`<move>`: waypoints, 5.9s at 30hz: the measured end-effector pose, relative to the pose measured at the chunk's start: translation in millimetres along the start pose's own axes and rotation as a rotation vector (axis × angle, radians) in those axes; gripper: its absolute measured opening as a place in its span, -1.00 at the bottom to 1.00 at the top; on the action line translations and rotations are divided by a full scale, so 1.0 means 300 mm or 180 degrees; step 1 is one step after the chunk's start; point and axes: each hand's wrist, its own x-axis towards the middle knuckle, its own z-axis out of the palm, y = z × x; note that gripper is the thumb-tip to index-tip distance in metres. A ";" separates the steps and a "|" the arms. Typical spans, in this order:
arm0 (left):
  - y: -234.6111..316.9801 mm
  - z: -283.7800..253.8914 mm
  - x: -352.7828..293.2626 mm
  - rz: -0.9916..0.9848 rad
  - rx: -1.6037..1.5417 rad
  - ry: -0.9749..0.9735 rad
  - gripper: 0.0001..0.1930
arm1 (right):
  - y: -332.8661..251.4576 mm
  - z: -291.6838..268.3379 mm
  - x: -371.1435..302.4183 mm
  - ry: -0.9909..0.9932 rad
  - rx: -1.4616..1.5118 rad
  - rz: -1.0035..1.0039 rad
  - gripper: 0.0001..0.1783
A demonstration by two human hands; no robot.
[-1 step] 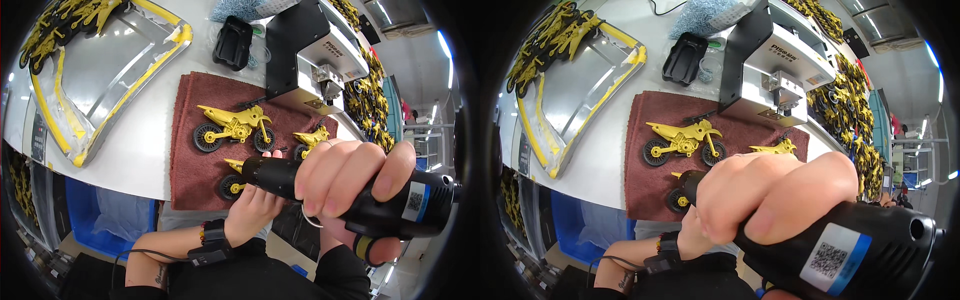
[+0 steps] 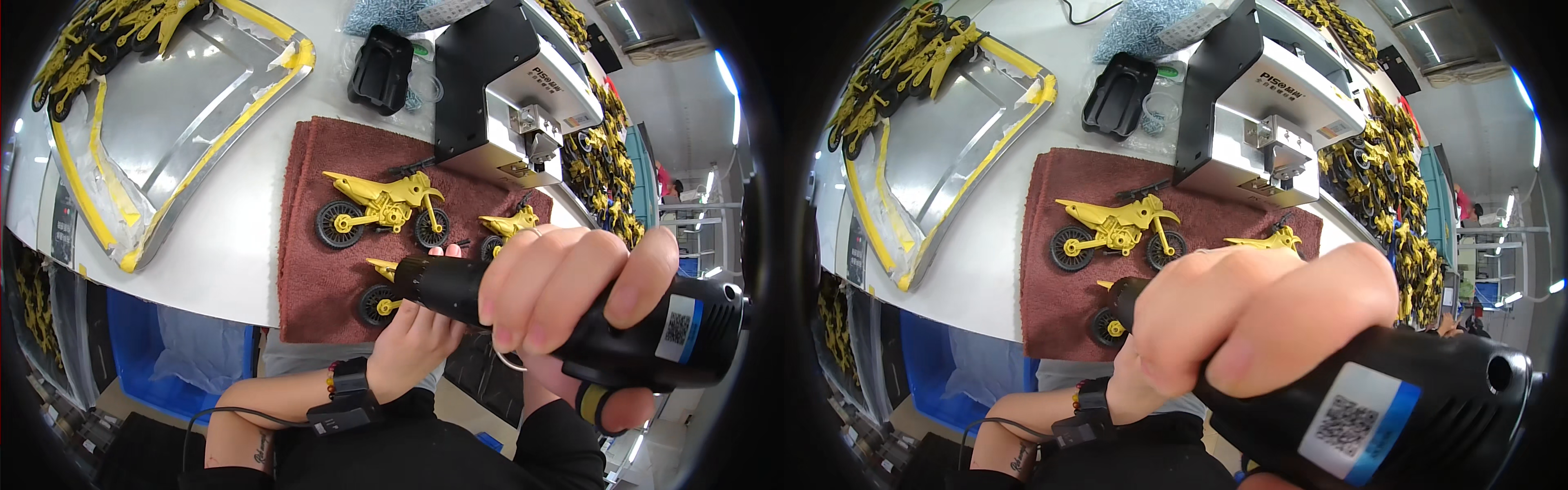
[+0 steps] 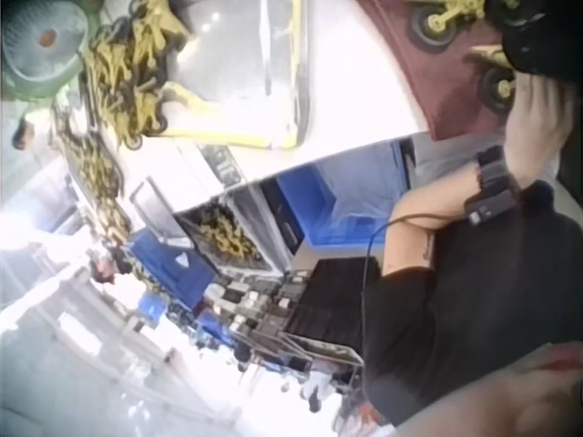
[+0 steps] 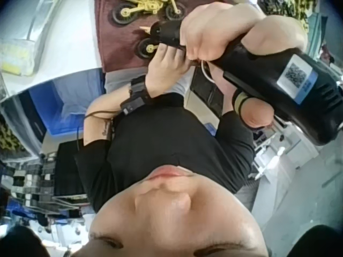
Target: Assembling and applying heat treatment to model motorcycle parts in a manufacturing setting.
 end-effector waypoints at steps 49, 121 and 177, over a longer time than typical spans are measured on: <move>-0.410 -0.193 0.279 0.0496 -0.1085 -0.0709 -0.62 | -0.139 -0.324 0.104 0.0935 -0.0694 -0.0451 -0.54; -0.433 -0.160 0.246 0.0356 -0.1544 -0.0553 -0.57 | -0.194 -0.372 0.101 0.0602 -0.1148 -0.0715 -0.43; -0.429 -0.156 0.245 0.0368 -0.1626 -0.0522 -0.59 | -0.071 -0.094 0.003 0.0810 -0.0771 -0.0695 -0.51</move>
